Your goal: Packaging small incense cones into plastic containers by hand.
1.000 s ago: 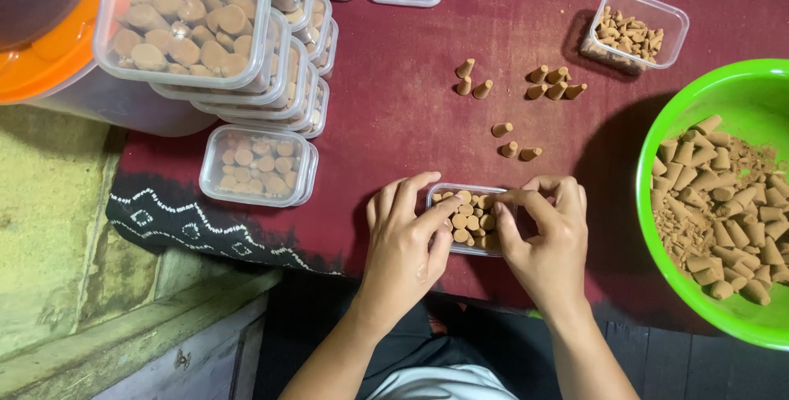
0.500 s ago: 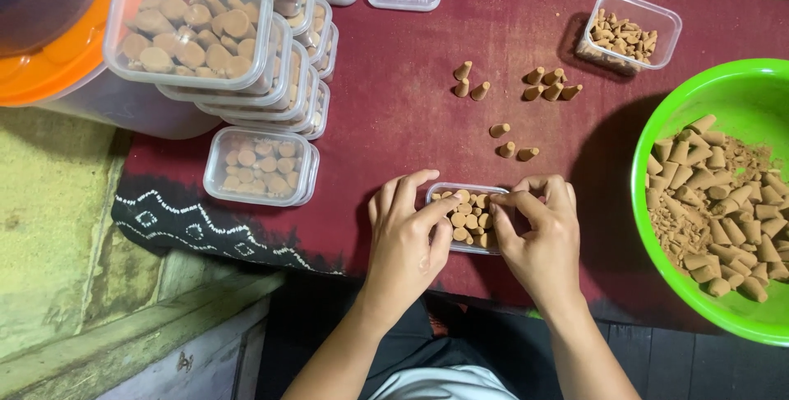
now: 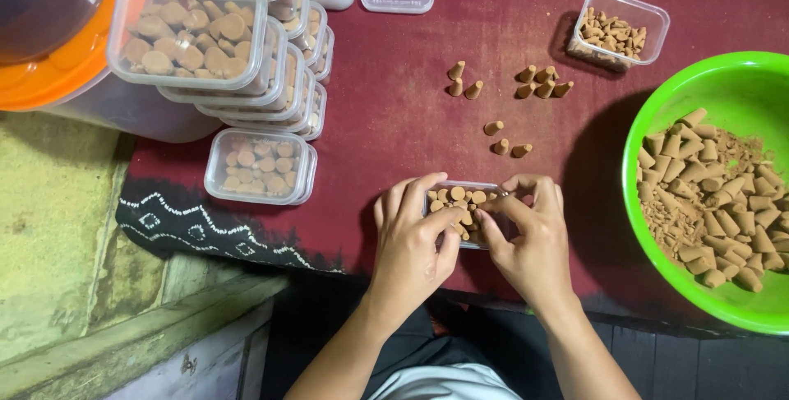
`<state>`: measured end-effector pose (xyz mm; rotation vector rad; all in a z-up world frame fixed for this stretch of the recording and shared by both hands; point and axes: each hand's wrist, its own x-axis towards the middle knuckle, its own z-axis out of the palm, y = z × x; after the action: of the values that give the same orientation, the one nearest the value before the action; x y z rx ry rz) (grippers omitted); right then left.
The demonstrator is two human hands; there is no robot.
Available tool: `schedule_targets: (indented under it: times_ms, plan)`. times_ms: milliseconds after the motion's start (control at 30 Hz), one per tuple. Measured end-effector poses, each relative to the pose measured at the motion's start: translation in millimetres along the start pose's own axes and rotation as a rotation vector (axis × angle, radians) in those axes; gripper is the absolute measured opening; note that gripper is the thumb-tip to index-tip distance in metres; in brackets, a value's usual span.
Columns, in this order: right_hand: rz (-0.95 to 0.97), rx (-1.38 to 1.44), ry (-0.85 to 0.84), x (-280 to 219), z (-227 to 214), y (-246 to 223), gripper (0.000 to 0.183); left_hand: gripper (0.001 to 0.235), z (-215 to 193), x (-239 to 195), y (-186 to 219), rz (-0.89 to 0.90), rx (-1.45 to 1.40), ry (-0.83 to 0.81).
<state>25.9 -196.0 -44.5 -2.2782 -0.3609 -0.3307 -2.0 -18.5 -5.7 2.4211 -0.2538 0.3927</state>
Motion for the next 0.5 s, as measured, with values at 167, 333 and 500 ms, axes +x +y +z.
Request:
schedule_targets:
  times_ms: [167,333,500]
  plan:
    - [0.01,0.003,0.005,-2.5,-4.5,-1.2,0.011,0.023,-0.5,-2.2,2.5,0.016,0.011,0.011]
    - [0.039,0.015,-0.002,-6.6,-5.8,-1.3,0.012,0.026,2.6,-0.3,9.0,0.053,0.02,0.006]
    - [0.057,0.033,0.01,-6.3,-4.2,-1.5,0.012,0.025,7.2,0.4,9.7,0.044,0.04,-0.002]
